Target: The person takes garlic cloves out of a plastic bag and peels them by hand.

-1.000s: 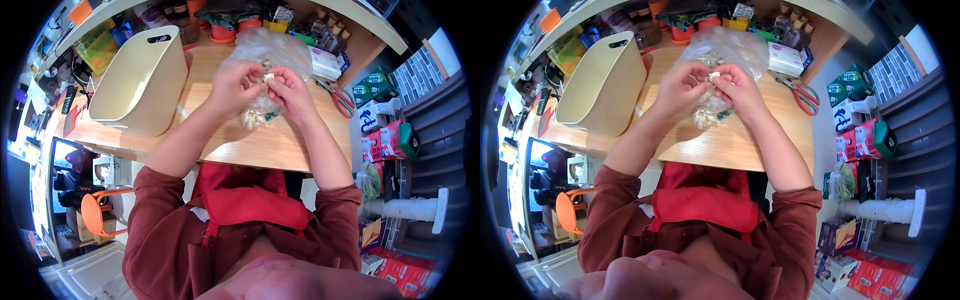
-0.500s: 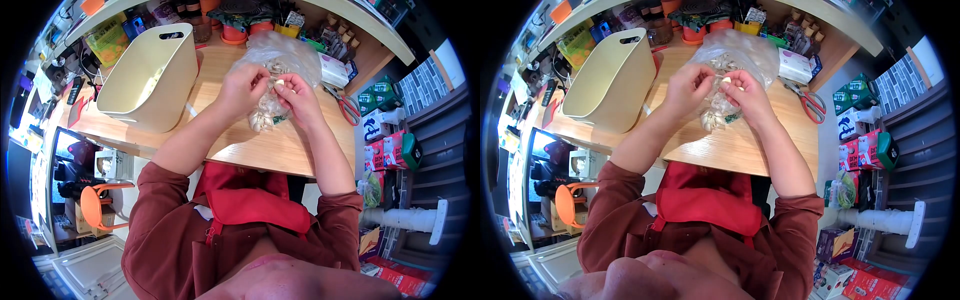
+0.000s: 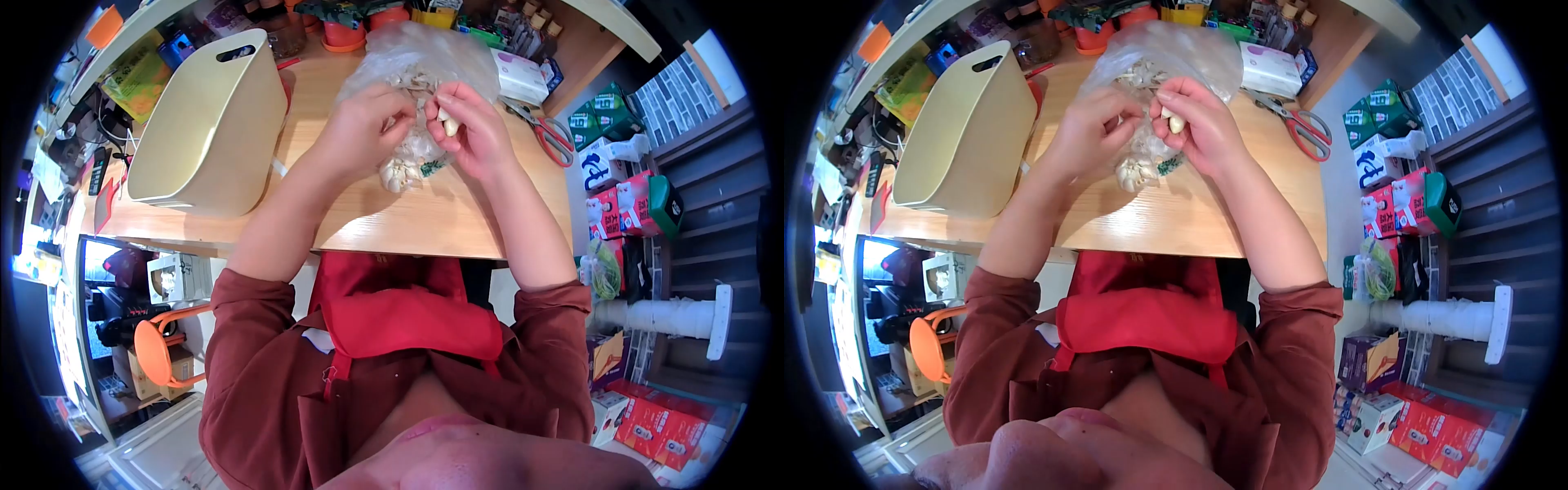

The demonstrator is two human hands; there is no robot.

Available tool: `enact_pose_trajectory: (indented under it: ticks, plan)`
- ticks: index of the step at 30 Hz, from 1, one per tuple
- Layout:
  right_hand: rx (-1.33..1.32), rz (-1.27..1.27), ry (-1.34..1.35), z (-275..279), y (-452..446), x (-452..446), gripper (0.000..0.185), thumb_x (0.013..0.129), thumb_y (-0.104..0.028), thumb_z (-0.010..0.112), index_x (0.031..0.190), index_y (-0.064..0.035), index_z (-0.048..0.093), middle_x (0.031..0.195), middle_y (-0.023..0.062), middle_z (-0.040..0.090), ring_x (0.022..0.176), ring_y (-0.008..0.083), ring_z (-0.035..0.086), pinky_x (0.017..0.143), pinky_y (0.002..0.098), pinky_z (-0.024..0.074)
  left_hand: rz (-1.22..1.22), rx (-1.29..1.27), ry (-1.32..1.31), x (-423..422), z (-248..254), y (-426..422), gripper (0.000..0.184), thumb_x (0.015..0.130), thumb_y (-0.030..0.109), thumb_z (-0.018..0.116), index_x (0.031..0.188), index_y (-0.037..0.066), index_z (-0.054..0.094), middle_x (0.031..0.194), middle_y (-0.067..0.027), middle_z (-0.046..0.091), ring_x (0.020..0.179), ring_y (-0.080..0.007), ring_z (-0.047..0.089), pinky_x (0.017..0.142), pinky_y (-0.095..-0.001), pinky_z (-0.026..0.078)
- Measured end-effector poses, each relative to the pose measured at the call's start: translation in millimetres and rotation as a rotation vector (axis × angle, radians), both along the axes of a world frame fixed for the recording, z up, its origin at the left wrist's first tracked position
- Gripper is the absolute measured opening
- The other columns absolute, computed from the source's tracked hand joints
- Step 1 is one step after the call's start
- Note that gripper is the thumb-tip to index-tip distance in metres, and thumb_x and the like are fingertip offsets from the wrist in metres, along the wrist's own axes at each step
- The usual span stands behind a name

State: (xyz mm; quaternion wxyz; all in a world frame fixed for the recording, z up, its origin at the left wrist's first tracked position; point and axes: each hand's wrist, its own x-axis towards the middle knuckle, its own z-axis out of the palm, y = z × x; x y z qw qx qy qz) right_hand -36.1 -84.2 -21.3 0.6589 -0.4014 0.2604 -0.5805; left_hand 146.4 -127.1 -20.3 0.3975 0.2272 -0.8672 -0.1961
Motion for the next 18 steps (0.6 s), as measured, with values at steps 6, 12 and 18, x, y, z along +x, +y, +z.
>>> enact_pose_trajectory:
  ticks: [6, 12, 18]
  plan:
    - [0.006, 0.056, 0.066, -2.8, -1.8, -3.5, 0.014, 0.083, -0.003, 0.046, 0.095, -0.0028, 0.050, 0.080, 0.0098, 0.057, 0.066, 0.0179, 0.060, 0.043, 0.0201, 0.0414, -0.215, 0.081, -0.520, 9.0, 1.2, 7.2, 0.039, 0.063, 0.014, 0.075, 0.097, 0.005, 0.057, 0.092, -0.0126, 0.056, 0.085, -0.0286, 0.057, 0.070, -0.0354, 0.046]
    - [-0.010, 0.075, 0.183, -2.2, 2.0, 3.5, 0.014, 0.082, -0.004, 0.048, 0.096, -0.0031, 0.050, 0.074, 0.0084, 0.057, 0.066, 0.0185, 0.061, 0.044, 0.0214, 0.0432, -0.179, 0.063, -0.677, 6.9, -9.4, 6.8, 0.060, 0.057, 0.015, 0.079, 0.109, 0.006, 0.051, 0.101, -0.0159, 0.054, 0.091, -0.0360, 0.055, 0.076, -0.0403, 0.046]
    - [0.002, 0.082, 0.136, 1.2, 2.4, 1.6, 0.014, 0.085, -0.006, 0.050, 0.099, -0.0026, 0.050, 0.073, 0.0069, 0.056, 0.050, 0.0114, 0.050, 0.040, 0.0179, 0.0344, -0.135, 0.153, -0.619, 5.8, 4.9, 16.2, 0.057, 0.063, 0.011, 0.071, 0.114, 0.005, 0.047, 0.102, -0.0169, 0.053, 0.093, -0.0360, 0.054, 0.079, -0.0385, 0.045]
